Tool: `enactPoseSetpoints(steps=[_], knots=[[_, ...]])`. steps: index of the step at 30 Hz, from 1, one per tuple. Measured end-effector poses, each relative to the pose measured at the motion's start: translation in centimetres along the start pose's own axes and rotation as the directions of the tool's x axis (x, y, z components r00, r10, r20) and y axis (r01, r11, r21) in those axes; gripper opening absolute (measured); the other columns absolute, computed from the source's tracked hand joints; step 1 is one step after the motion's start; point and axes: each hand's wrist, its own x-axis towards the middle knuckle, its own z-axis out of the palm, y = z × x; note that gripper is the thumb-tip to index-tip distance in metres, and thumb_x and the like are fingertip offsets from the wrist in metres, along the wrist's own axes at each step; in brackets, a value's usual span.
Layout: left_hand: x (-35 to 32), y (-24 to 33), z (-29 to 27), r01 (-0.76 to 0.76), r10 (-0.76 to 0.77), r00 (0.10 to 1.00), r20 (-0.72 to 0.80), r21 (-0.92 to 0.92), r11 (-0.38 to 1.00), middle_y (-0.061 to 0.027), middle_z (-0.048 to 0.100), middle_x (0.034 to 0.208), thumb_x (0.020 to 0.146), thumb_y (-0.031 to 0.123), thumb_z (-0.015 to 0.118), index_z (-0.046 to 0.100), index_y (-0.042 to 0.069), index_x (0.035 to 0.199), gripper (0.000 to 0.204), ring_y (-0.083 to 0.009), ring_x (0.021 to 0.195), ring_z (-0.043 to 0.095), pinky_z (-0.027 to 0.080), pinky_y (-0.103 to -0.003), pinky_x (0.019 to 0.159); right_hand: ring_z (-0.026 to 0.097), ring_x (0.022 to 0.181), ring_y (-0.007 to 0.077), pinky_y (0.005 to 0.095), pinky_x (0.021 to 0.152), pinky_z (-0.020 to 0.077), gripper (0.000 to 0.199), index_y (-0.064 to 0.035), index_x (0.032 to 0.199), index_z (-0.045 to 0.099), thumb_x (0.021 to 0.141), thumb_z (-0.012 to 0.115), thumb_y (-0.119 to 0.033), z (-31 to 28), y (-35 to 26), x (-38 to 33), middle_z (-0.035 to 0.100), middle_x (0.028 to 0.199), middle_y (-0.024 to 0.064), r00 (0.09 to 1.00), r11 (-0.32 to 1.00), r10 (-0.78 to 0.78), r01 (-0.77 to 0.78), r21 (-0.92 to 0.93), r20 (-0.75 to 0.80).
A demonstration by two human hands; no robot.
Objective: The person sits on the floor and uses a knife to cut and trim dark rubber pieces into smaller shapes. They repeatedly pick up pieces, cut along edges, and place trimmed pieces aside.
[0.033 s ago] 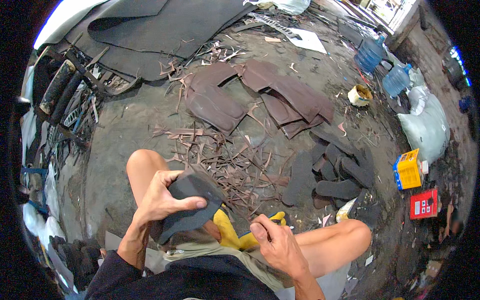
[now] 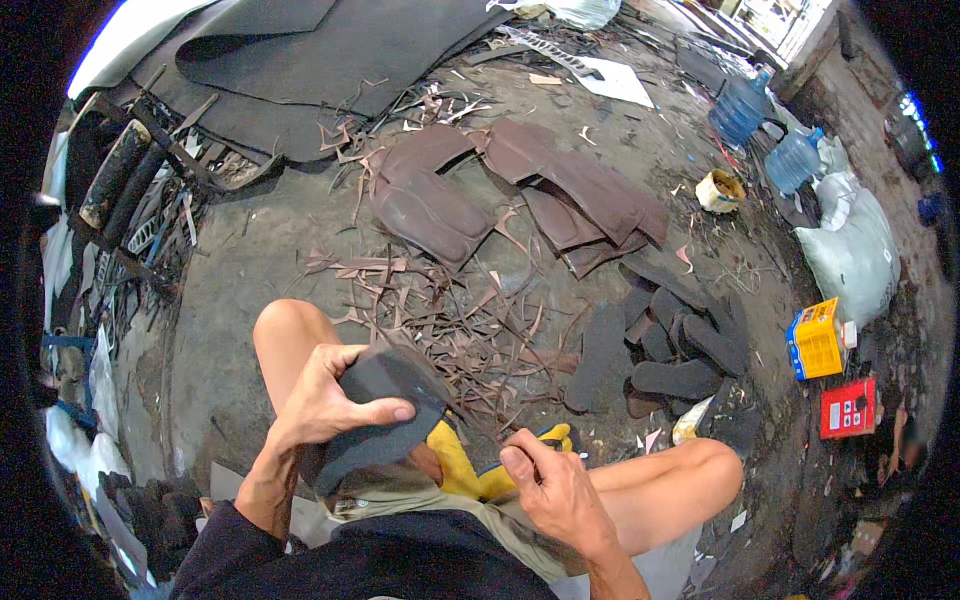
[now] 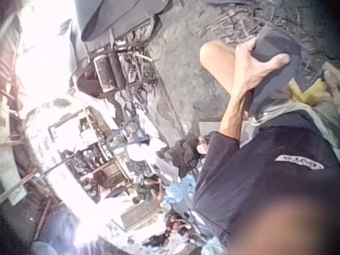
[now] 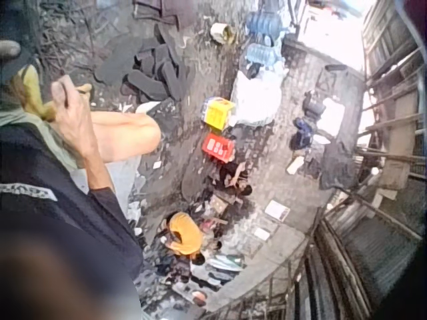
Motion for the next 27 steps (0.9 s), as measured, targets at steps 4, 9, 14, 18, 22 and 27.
enactPoseSetpoints(steps=[4, 9, 14, 18, 22, 27], knots=[[0.0, -0.2, 1.1, -0.017, 0.001, 0.995, 0.102, 0.157, 0.988, 0.0004, 0.079, 0.088, 0.079, 0.019, 0.097, 0.08, 0.0, 0.103, 0.035, -0.006, 0.079, 0.07, 0.058, -0.026, 0.074, 0.055, 0.066, 0.0467, 0.0486, 0.064, 0.0452, 0.046, -0.0024, 0.107, 0.06, 0.114, 0.048, -0.046, 0.7, -0.1, 0.6, 0.052, 0.07, 0.0229, 0.998, 1.0, -0.001, -0.001, -0.023, -0.07], [0.0, -0.3, 0.9, -0.073, 0.06, 0.995, 0.076, 0.179, 0.981, -0.001, 0.079, 0.089, 0.081, 0.022, 0.095, 0.08, 0.0, 0.112, 0.041, -0.0051, 0.081, 0.068, 0.058, -0.026, 0.075, 0.053, 0.058, 0.0171, 0.0364, 0.058, 0.0441, 0.059, 0.001, 0.107, 0.064, 0.114, 0.043, -0.054, 0.9, -0.1, 0.8, 0.05, 0.061, 0.0076, 0.995, 0.997, -0.051, 0.055, 0.053, -0.085], [0.4, 0.3, -0.6, -0.079, 0.077, 0.997, 0.019, 0.126, 0.989, -0.0013, 0.079, 0.091, 0.081, 0.02, 0.095, 0.079, -0.002, 0.11, 0.04, -0.0065, 0.081, 0.069, 0.059, -0.026, 0.077, 0.052, 0.056, 0.0164, 0.0363, 0.056, 0.0428, 0.053, 0.0003, 0.106, 0.064, 0.114, 0.046, -0.049, -0.1, 0.0, 0.0, 0.049, 0.059, 0.0092, 0.985, 0.999, -0.039, 0.034, -0.031, -0.165], [0.3, 0.8, -1.0, -0.109, 0.106, 0.994, 0.03, 0.132, 0.985, -0.0006, 0.078, 0.092, 0.081, 0.02, 0.095, 0.078, -0.002, 0.111, 0.041, -0.0065, 0.082, 0.069, 0.059, -0.026, 0.078, 0.056, 0.058, 0.0296, 0.0422, 0.058, 0.0447, 0.051, -0.0016, 0.106, 0.064, 0.113, 0.048, -0.05, -0.2, 0.0, -0.3, 0.052, 0.063, 0.0154, 0.992, 0.997, -0.038, 0.03, -0.069, -0.118], [0.0, 1.1, -1.3, -0.054, 0.046, 0.997, 0.066, 0.131, 0.99, -0.0023, 0.079, 0.097, 0.081, 0.019, 0.095, 0.078, -0.002, 0.115, 0.043, -0.0073, 0.086, 0.07, 0.059, -0.027, 0.081, 0.063, 0.067, 0.0473, 0.0508, 0.063, 0.0484, 0.046, -0.0047, 0.108, 0.063, 0.112, 0.05, -0.049, -0.1, -0.6, -0.8, 0.058, 0.068, 0.0229, 0.995, 0.995, -0.015, 0.005, -0.101, -0.1], [-0.5, 0.0, 2.1, -0.132, 0.058, 0.934, 0.354, 0.187, 0.974, -0.0092, 0.081, 0.101, 0.077, 0.036, 0.098, 0.077, -0.002, 0.121, 0.061, -0.0135, 0.092, 0.072, 0.059, -0.032, 0.086, 0.057, 0.066, 0.048, 0.0491, 0.062, 0.0449, 0.05, -0.0026, 0.107, 0.062, 0.113, 0.047, -0.05, 0.4, -1.2, 0.5, 0.052, 0.069, 0.0232, 0.999, 0.999, -0.043, 0.043, -0.025, -0.007]])
